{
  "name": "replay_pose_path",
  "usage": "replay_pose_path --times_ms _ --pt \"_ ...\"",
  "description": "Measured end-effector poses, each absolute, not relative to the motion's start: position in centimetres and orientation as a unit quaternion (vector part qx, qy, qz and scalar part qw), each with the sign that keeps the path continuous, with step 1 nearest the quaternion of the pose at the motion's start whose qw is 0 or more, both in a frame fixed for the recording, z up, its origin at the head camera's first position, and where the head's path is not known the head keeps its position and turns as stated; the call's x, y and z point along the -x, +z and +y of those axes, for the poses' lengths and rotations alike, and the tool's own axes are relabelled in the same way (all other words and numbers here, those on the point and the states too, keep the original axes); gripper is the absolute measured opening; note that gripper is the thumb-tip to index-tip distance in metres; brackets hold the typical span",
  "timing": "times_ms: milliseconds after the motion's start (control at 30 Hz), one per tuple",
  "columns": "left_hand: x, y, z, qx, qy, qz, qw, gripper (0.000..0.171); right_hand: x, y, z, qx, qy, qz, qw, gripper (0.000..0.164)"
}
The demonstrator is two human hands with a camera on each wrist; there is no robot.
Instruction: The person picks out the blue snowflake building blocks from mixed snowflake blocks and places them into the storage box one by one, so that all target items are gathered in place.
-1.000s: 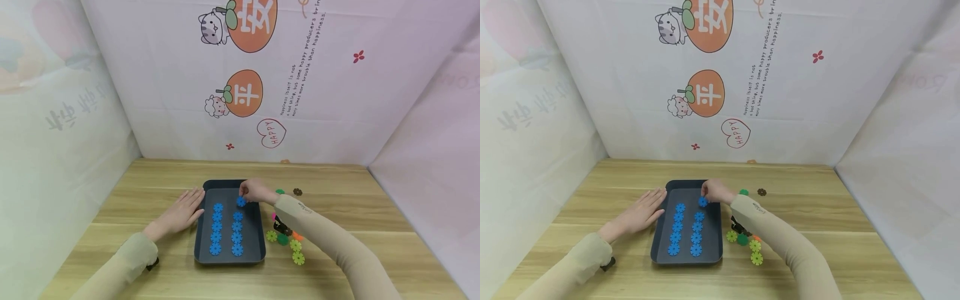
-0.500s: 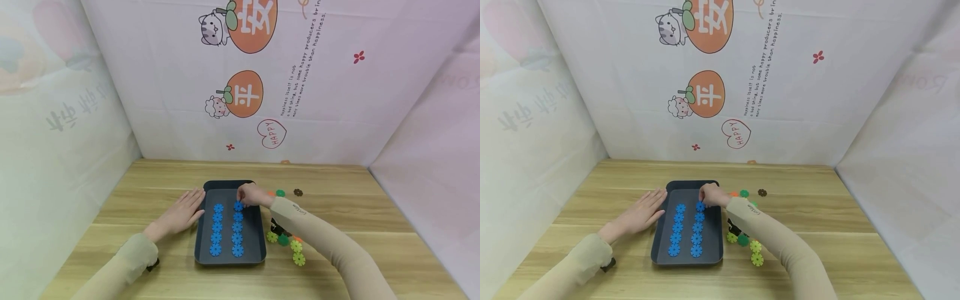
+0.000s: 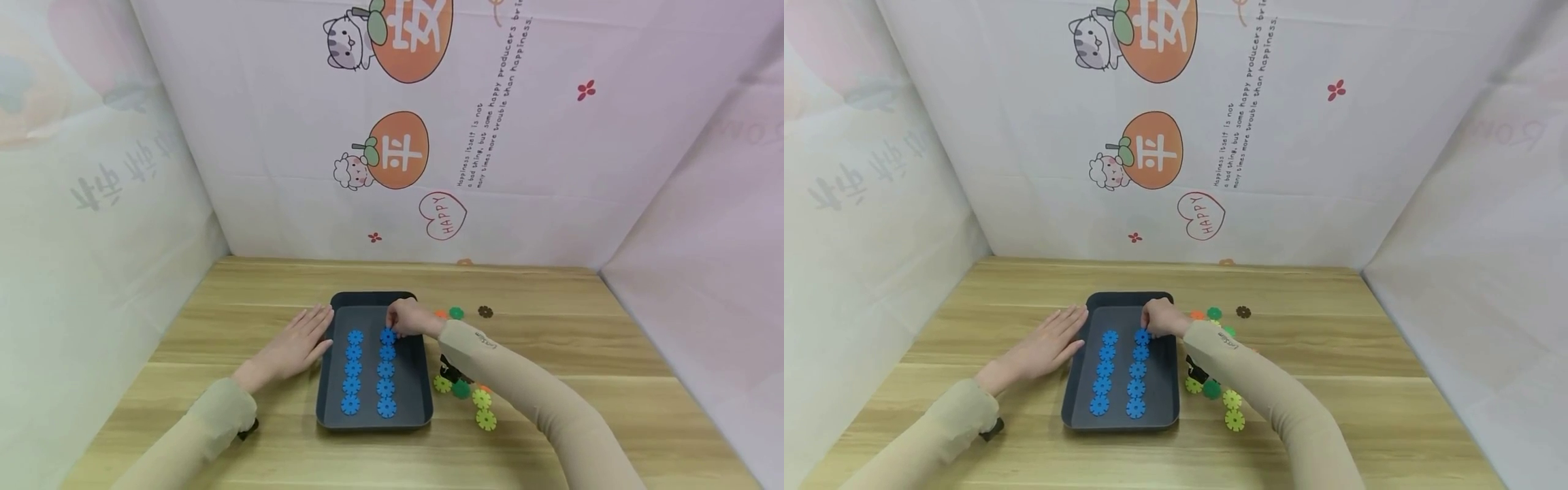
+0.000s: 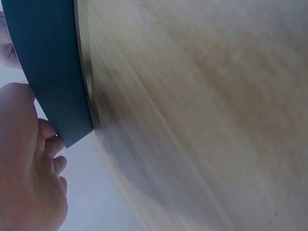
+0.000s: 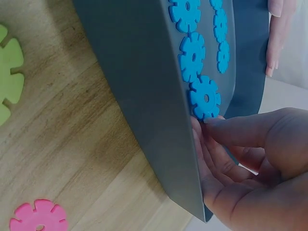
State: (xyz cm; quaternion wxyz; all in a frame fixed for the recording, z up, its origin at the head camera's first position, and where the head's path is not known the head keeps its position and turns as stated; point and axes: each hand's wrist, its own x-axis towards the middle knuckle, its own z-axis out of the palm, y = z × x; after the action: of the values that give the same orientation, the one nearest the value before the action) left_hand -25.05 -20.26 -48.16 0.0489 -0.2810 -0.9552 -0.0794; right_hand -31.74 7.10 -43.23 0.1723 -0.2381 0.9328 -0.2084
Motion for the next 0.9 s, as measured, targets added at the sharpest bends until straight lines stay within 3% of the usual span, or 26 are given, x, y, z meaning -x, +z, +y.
replay_pose_path --times_ms 533,900 --pt "25.0 -48.3 -20.1 0.283 -0.077 -0.955 0.045 0.063 31.5 -43.3 7.5 0.243 -0.234 0.927 0.166 0.008" --pt "25.1 -48.1 -20.3 0.280 -0.083 -0.956 0.041 0.063 31.7 -41.3 11.1 0.268 -0.316 0.900 0.135 0.007"
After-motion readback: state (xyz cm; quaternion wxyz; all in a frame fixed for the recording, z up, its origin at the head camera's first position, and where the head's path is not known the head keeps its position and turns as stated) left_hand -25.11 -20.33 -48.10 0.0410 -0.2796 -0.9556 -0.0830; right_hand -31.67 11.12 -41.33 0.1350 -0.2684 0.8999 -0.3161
